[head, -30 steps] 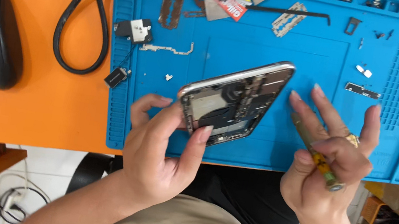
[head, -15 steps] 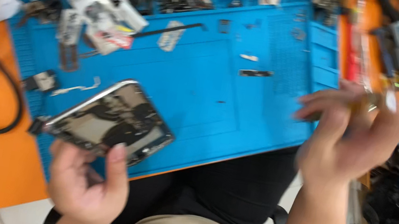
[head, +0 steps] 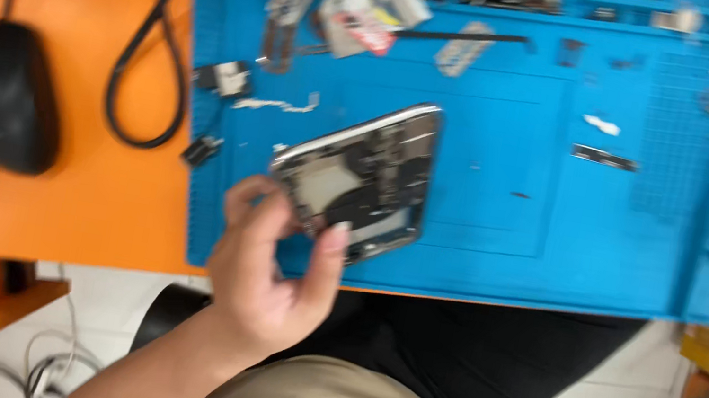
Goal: The person disassembles a smartphone on a blue work mat. They use a yellow-handled screwdriver to remove screws and a metal spudger to pry open the device casing and disconnect internal components. The person carefully removes the back cover and various internal parts, placing them on the mat.
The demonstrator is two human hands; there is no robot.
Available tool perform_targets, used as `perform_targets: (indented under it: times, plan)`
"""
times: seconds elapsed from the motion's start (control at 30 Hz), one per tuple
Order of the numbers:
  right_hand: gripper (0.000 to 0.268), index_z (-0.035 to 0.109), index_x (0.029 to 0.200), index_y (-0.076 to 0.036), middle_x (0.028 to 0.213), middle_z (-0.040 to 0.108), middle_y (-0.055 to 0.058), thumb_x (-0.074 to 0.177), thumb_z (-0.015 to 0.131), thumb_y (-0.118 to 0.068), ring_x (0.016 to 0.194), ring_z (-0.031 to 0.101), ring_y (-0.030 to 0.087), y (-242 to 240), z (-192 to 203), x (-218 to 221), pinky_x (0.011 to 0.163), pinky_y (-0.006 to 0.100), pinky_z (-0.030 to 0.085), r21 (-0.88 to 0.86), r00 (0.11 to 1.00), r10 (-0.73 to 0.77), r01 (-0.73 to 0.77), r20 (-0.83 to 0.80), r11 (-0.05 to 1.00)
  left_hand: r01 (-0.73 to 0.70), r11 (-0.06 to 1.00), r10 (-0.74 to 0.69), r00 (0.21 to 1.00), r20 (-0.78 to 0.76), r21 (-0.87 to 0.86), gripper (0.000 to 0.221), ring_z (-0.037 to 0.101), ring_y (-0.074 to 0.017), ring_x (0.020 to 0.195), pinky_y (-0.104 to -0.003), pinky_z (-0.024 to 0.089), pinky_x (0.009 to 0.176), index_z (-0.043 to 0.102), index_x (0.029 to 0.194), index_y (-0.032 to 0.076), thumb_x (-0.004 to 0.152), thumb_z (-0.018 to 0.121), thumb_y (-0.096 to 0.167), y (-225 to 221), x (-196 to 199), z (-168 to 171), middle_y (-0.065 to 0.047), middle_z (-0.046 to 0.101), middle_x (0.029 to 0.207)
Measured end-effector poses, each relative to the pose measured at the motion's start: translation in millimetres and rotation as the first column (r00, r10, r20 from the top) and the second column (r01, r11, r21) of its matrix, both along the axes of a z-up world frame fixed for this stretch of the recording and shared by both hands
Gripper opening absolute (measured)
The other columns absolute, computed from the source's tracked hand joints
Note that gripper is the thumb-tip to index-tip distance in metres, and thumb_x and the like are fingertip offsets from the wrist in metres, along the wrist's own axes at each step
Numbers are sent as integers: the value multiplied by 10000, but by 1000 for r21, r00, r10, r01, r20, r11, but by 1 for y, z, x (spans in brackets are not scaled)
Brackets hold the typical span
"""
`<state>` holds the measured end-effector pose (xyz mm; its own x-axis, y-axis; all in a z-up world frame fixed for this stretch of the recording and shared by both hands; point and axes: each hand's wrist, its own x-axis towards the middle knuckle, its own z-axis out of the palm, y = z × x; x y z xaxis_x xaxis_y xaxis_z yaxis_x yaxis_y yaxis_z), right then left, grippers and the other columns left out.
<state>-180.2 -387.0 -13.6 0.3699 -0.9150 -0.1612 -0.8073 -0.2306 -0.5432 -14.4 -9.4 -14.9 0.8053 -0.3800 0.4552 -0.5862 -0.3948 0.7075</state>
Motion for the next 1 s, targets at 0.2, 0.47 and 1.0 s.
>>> perform_targets:
  times: [0.2,0.47,1.0]
  plan:
    - [107,757,951,-9,896,744,126,1000,785,81,750,649,242,163,59,60,756,362,492,-373,509,825,-736,244,565,26,1000,-25,997,-73,-1,394,788,-194,784,-467,500,1041,559,1397,-16,1093,697,193,-7,8,11,-81,811,1054]
    - [90,789,1054,-136,832,685,4,1013,762,-61,606,539,216,203,46,90,542,368,420,-317,354,925,-869,136,379,76,997,-74,993,-91,20,451,762,-148,782,-416,465,953,532,1455,-39,1109,730,172,-1,12,11,-29,799,997]
    - [115,730,1001,-128,820,671,-15,1039,700,-24,569,496,220,203,41,92,547,347,418,-334,284,956,-896,77,293,83,995,-79,994,-71,56,432,738,-188,826,-426,489,956,560,1471,-23,1131,727,185,-1,13,13,-69,832,1253]
